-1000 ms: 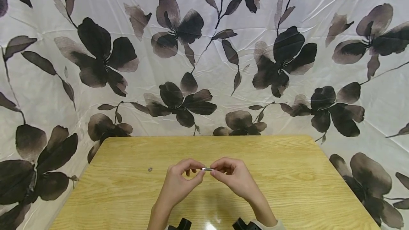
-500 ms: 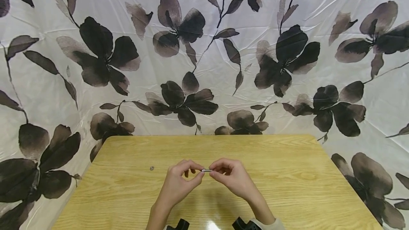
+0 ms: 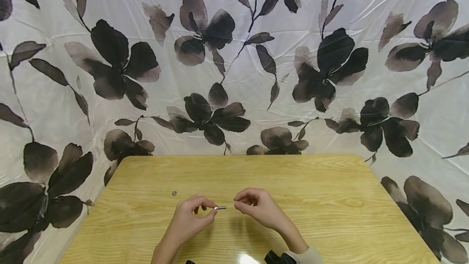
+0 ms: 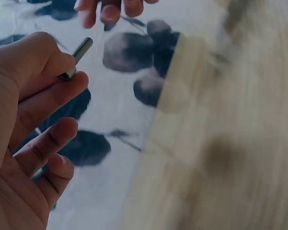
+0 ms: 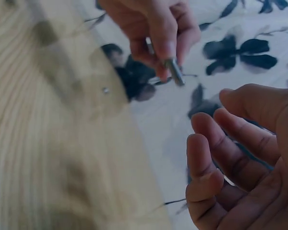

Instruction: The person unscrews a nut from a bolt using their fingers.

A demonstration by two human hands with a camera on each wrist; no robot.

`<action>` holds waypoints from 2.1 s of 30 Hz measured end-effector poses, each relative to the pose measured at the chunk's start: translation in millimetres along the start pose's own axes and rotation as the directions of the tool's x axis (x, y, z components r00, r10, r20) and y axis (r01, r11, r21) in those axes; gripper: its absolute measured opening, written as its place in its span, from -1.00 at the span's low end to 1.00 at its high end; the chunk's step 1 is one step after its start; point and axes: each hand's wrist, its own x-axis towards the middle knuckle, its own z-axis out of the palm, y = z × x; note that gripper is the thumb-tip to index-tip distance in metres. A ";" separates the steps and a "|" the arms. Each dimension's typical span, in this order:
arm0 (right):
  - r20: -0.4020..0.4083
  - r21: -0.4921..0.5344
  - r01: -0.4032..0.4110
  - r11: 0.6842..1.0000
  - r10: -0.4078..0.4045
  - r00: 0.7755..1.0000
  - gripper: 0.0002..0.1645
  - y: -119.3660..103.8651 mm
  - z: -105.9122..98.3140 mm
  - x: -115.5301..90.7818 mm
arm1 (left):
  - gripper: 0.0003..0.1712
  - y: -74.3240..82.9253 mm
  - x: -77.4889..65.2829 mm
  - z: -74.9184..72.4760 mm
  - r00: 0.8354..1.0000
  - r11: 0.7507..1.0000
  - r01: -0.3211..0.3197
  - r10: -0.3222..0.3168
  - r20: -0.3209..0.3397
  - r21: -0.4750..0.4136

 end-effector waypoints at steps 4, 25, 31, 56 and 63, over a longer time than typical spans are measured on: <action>0.026 0.027 -0.015 1.000 0.015 1.000 -0.72 12.6 7.2 11.0 | -0.67 -15.2 -13.3 -11.8 0.999 0.999 0.045 -0.044 -0.025 0.031; 0.118 -0.197 -0.016 0.980 0.040 0.992 -0.74 34.4 102.0 106.2 | -0.91 -69.1 -60.2 -73.0 0.864 0.875 0.481 -0.463 -0.200 0.052; 0.162 -0.417 0.089 0.904 -0.023 0.986 -0.77 26.4 124.7 128.4 | -0.90 -78.1 -66.2 -84.8 0.845 0.852 0.510 -0.472 -0.252 0.118; 0.150 -0.739 0.149 0.657 -0.054 0.987 -0.91 8.3 156.5 144.5 | -0.69 -68.4 -63.3 -79.5 0.904 0.913 0.363 -0.297 -0.308 0.185; 0.241 -0.748 0.245 0.617 -0.092 0.966 -0.92 9.0 126.3 116.2 | -0.69 -57.9 -57.4 -66.3 0.921 0.925 0.359 -0.329 -0.208 0.128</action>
